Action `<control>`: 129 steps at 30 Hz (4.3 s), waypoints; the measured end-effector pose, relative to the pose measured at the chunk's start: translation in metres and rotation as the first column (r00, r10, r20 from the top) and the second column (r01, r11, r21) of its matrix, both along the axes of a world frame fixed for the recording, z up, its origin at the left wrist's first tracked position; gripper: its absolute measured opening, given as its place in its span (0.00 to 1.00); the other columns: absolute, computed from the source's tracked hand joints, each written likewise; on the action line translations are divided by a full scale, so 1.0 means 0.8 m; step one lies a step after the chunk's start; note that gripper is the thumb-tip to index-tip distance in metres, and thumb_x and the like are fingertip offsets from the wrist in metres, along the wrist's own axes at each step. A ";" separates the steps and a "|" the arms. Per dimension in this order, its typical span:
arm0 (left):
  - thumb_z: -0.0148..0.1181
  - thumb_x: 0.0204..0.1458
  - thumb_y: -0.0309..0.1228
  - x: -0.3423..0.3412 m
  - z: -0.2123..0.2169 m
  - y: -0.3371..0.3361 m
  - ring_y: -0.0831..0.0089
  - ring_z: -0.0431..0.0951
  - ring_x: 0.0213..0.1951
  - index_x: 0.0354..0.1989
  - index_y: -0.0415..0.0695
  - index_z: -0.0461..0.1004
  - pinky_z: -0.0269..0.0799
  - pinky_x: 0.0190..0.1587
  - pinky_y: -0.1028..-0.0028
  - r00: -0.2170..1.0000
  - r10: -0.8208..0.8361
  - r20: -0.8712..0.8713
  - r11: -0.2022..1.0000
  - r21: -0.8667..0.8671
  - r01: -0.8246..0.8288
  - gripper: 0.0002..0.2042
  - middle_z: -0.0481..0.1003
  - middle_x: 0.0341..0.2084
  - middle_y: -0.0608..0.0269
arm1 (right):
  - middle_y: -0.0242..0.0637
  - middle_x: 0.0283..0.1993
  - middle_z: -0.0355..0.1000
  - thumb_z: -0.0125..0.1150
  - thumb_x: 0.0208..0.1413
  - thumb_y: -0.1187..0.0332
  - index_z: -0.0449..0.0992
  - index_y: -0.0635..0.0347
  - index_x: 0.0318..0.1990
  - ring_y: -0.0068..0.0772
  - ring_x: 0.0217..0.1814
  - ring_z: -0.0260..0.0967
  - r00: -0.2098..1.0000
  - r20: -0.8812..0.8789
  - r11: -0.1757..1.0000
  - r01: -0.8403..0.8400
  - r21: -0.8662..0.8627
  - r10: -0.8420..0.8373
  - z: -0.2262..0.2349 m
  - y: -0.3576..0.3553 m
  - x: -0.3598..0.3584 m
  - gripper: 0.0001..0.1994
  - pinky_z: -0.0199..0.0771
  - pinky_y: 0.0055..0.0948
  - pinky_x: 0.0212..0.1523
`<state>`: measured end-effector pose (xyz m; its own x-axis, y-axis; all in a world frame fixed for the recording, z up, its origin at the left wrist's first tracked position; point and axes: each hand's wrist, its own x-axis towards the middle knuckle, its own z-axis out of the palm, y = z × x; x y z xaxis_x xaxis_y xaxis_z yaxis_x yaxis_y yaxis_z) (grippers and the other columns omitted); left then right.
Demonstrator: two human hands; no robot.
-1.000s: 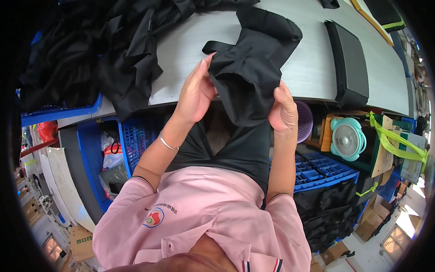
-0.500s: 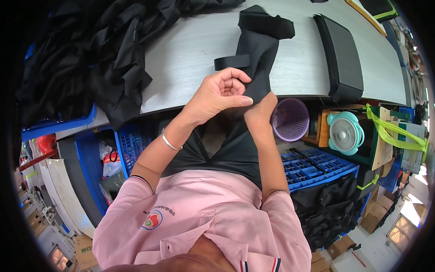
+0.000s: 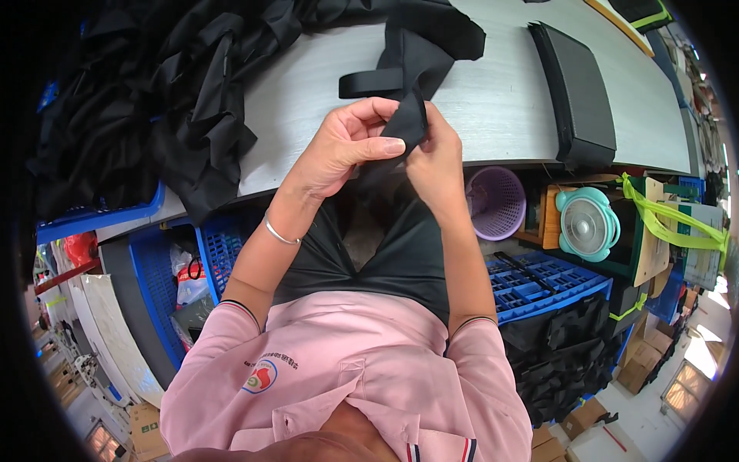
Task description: Folding and organizing black fabric components for manufacturing.
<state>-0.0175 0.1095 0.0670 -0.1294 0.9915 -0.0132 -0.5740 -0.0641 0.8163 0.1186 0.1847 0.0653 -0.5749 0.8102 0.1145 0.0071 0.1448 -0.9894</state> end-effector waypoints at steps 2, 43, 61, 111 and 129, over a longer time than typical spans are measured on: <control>0.69 0.47 0.18 -0.003 0.018 -0.005 0.81 0.78 0.38 0.48 0.38 0.76 0.76 0.46 0.79 0.998 0.008 -0.063 1.000 0.001 -0.008 0.17 0.78 0.39 0.67 | 0.31 0.39 0.74 0.58 0.57 0.78 0.73 0.65 0.45 0.18 0.40 0.70 0.999 -0.035 0.998 -0.010 -0.064 0.008 0.009 -0.004 -0.008 0.09 0.70 0.18 0.41; 0.56 0.53 0.12 -0.016 -0.047 -0.028 0.92 0.66 0.24 0.54 0.40 0.73 0.62 0.28 0.87 0.178 0.668 -0.722 0.553 0.322 -0.769 0.20 0.78 0.46 0.66 | 0.35 0.34 0.68 0.57 0.50 0.84 0.73 0.63 0.47 0.19 0.20 0.64 0.912 0.159 0.853 0.276 0.443 -0.377 -0.056 0.036 0.003 0.16 0.68 0.24 0.26; 0.62 0.54 0.29 -0.018 -0.035 -0.036 0.85 0.64 0.20 0.60 0.36 0.65 0.62 0.29 0.80 0.244 0.813 -0.530 0.484 0.381 -0.788 0.25 0.75 0.48 0.59 | 0.42 0.44 0.78 0.61 0.57 0.50 0.83 0.55 0.45 0.49 0.45 0.76 0.394 0.568 0.678 0.248 0.692 -0.723 0.058 0.274 0.207 0.19 0.74 0.41 0.49; 0.46 0.43 0.09 0.036 0.005 -0.035 0.57 0.58 0.70 0.41 0.31 0.77 0.63 0.65 0.66 0.170 0.598 -0.784 0.791 0.542 -0.282 0.18 0.67 0.64 0.56 | 0.55 0.30 0.74 0.54 0.58 0.76 0.68 0.58 0.63 0.56 0.27 0.73 0.846 0.525 0.921 -0.123 0.369 -0.097 0.067 -0.103 0.087 0.24 0.73 0.40 0.34; 0.60 0.43 0.19 0.081 0.041 -0.128 0.53 0.64 0.66 0.52 0.41 0.78 0.70 0.57 0.65 0.357 0.580 -0.733 0.815 0.532 -0.230 0.23 0.67 0.63 0.51 | 0.41 0.57 0.71 0.54 0.64 0.69 0.66 0.64 0.61 0.38 0.56 0.72 0.980 -0.171 0.986 0.079 -0.146 -0.104 -0.072 -0.038 0.081 0.19 0.71 0.34 0.59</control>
